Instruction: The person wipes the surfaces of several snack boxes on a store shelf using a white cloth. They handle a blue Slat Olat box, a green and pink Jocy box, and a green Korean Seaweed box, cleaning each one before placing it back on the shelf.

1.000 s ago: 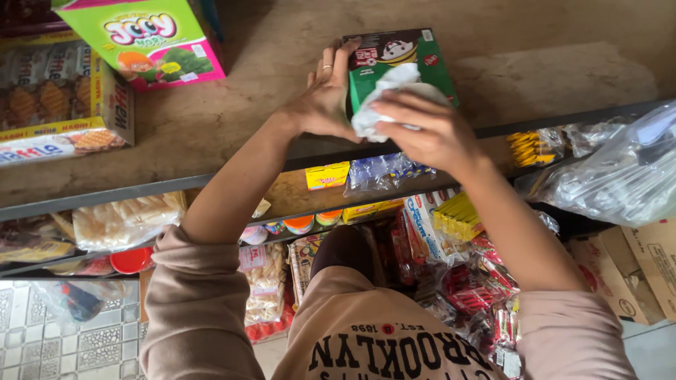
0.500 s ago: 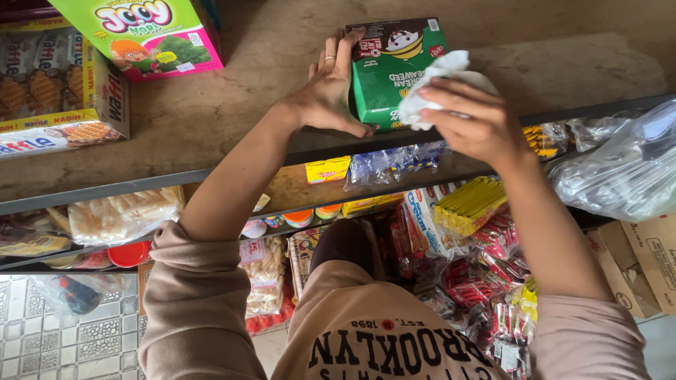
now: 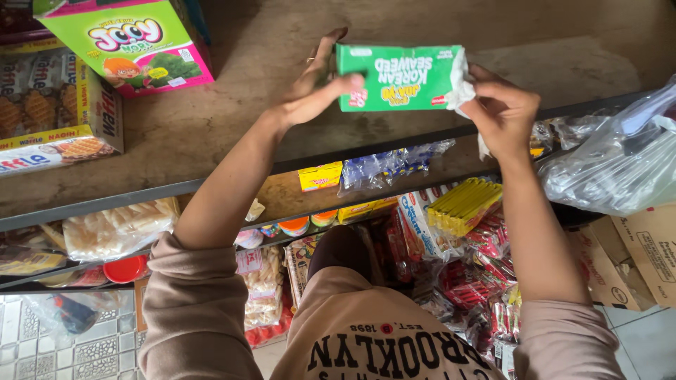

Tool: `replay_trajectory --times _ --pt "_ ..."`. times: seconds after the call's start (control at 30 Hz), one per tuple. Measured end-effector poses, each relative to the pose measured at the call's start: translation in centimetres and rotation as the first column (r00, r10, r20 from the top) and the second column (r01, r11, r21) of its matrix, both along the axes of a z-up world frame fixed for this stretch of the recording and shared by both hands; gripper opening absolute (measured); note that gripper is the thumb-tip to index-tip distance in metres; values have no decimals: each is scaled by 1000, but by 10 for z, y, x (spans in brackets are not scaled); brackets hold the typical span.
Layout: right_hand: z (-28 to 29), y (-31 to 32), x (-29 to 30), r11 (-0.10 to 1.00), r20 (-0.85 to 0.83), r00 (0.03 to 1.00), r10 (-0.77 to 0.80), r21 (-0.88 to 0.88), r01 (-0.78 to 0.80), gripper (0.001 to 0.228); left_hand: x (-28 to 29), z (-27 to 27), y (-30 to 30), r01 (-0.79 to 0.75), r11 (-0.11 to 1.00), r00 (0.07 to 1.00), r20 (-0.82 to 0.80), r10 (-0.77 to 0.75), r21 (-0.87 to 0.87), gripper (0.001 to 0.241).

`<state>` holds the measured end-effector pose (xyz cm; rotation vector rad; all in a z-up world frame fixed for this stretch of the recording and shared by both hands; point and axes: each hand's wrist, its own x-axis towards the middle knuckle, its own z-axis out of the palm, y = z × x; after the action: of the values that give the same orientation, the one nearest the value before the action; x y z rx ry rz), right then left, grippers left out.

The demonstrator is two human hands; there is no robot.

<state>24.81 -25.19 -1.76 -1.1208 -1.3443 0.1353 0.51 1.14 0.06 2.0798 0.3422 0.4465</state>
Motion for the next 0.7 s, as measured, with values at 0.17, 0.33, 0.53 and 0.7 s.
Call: replay_trajectory --times 0.17,0.33,0.53,0.7 --pt "-1 22 -10 995 -282 958 -50 64 71 13 -7 -6 5 -115 965 993 33 110 234 93" --pt "8 40 -15 989 -346 930 -123 32 143 14 -13 -4 2 -121 987 976 -171 139 110 95" --pt "26 60 -19 986 -361 921 -148 23 168 15 -10 3 -2 -234 911 971 130 201 340 80" --pt "37 68 -21 980 -358 915 -188 -4 200 15 -19 8 -8 -181 911 888 459 -10 369 65"
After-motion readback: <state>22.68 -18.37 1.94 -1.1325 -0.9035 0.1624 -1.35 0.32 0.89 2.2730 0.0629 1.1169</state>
